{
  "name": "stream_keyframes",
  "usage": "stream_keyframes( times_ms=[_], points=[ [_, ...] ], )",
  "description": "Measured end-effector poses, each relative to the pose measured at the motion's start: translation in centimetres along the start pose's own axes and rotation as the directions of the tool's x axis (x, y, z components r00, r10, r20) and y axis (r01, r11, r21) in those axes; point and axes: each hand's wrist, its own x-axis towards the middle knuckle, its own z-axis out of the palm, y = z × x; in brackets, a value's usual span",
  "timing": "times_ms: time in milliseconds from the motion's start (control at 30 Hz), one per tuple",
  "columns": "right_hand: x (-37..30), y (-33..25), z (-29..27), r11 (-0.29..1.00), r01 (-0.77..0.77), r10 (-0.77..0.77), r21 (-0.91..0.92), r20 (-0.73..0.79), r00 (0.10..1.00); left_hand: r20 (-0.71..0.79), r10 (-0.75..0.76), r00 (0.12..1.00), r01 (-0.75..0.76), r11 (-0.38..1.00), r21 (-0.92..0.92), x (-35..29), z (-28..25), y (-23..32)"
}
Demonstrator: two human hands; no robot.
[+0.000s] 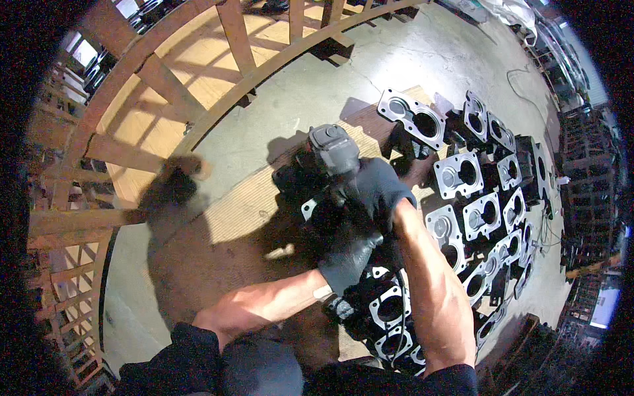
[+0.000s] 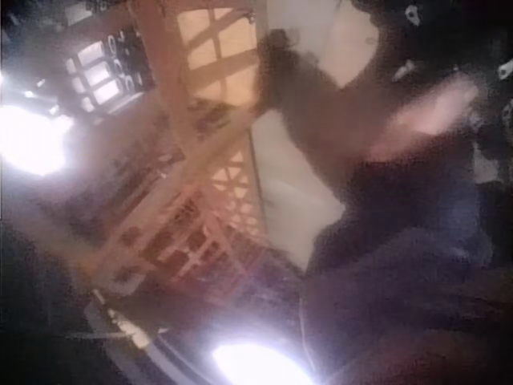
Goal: The person uses a handheld angle grinder to smooth the edges of metal parts laid out on the floor. They work on several parts sequentially, repositioning them as needed, and then place the finished pieces aside.
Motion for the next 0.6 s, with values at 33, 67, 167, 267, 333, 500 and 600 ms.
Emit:
stream_keyframes(
  times_ms=[33, 67, 167, 267, 333, 500, 600],
  points=[
    [-0.8, -0.1, -0.1, 0.998, 0.019, -0.019, -0.052, 0.002, 1.0, -0.039, 0.018, 0.999, -0.017, 1.0, 0.016, -0.7, 0.8, -0.8],
    [-1.6, -0.1, 0.0, 0.994, 0.039, -0.038, -0.104, 0.006, 0.999, -0.079, 0.036, 0.996, -0.034, 0.999, 0.033, -1.4, 1.3, -1.4],
    [-5.0, 0.1, 0.7, 0.972, -0.132, 0.145, 0.196, -0.051, 0.988, 0.046, -0.055, 0.997, 0.057, 0.998, -0.03, -3.4, 2.4, 1.1],
    [-5.9, 0.7, 1.1, 0.982, -0.105, 0.123, 0.16, -0.107, 0.987, 0.119, -0.103, 0.987, 0.1, 0.995, 0.028, -3.6, 3.0, 0.3],
    [-5.5, 1.1, 1.3, 0.972, -0.112, 0.134, 0.205, -0.093, 0.987, 0.104, -0.036, 0.994, 0.03, 0.998, 0.056, -3.5, 3.1, -1.0],
    [-2.8, 1.4, 0.9, 0.989, -0.051, 0.061, 0.141, -0.067, 0.996, 0.055, -0.018, 0.998, 0.018, 1.0, -0.011, -1.1, 1.4, -2.3],
    [-1.9, 0.7, 0.5, 0.995, -0.054, 0.056, 0.083, -0.012, 0.998, 0.021, -0.043, 0.999, 0.041, 0.996, 0.075, -1.8, 1.4, -0.1]
  ],
)
